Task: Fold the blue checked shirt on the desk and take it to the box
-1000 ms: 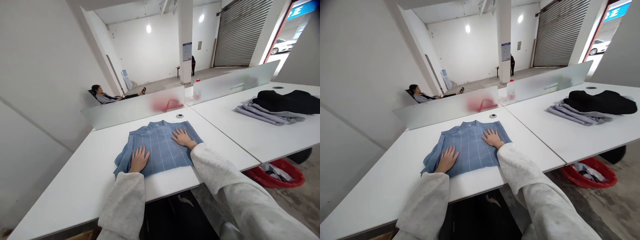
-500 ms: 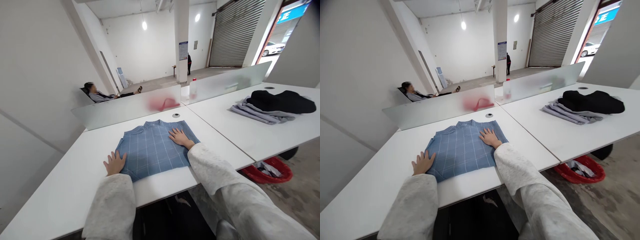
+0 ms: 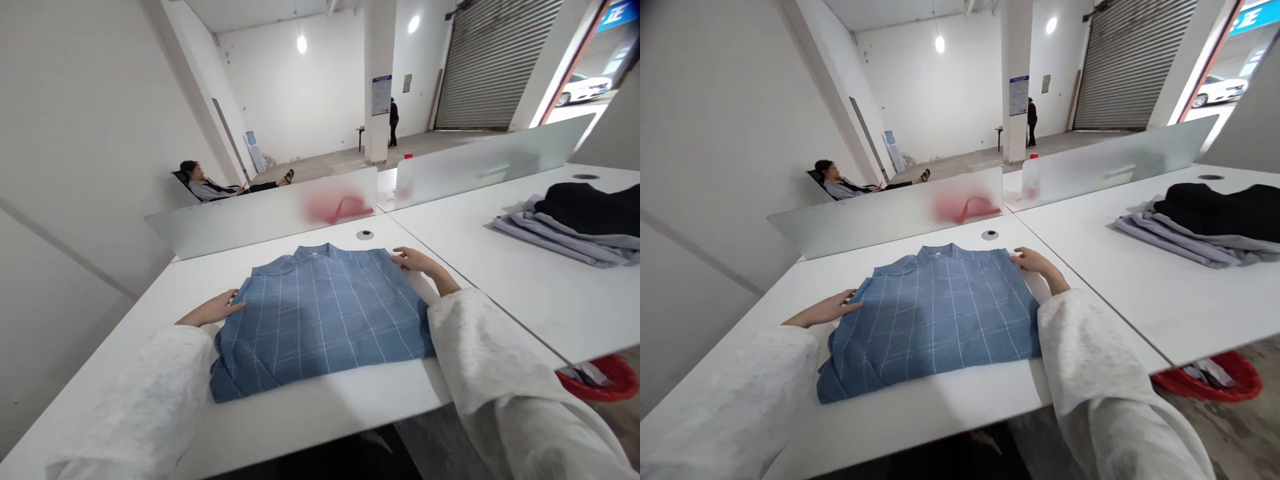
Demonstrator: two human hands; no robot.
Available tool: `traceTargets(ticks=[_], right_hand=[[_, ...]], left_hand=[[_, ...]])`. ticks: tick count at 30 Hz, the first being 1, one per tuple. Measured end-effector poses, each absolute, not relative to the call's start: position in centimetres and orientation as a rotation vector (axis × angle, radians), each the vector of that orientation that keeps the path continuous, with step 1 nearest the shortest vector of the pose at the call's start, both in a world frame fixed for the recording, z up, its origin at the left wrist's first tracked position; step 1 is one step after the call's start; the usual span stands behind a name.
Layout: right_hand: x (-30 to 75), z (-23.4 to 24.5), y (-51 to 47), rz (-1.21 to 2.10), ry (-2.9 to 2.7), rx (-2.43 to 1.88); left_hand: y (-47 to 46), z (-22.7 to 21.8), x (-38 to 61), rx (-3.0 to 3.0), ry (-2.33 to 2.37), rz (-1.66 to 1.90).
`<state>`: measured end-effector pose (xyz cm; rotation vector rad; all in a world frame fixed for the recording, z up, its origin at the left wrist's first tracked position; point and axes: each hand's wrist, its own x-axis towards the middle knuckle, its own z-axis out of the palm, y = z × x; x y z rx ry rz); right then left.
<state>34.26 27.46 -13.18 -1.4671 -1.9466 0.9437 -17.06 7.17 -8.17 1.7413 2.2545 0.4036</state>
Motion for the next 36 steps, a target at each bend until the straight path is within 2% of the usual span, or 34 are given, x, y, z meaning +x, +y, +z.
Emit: traceTargets(ticks=[3, 7, 18, 22, 29, 33, 36], right_hand=[[34.5, -14.2, 28.1, 0.992, -1.982, -1.443], [33.4, -14.2, 28.8, 1.105, -2.105, -1.359], [31.5, -15.4, 29.8, 0.476, -2.205, -1.338], [31.1, -15.2, 30.2, 0.419, -2.115, -1.298], [30.8, -15.8, 30.4, 0.371, -2.069, -1.166], [30.5, -15.7, 30.2, 0.313, -2.012, -1.162], [30.2, -15.2, 30.1, 0.284, -1.939, -1.199]], left_hand=[[9.3, -8.1, -16.9, 1.746, 2.03, 0.313], [11.3, -9.7, -17.3, 1.72, 2.05, 0.355], [12.7, -14.7, -20.5, 1.593, 2.215, 0.868], [12.0, -14.0, -20.5, 1.536, 2.192, 0.898], [11.5, -12.1, -21.1, 1.401, 1.767, 0.725], [11.4, -11.6, -21.8, 1.576, 1.852, 0.665], [11.3, -10.9, -22.7, 1.708, 1.998, 0.746]])
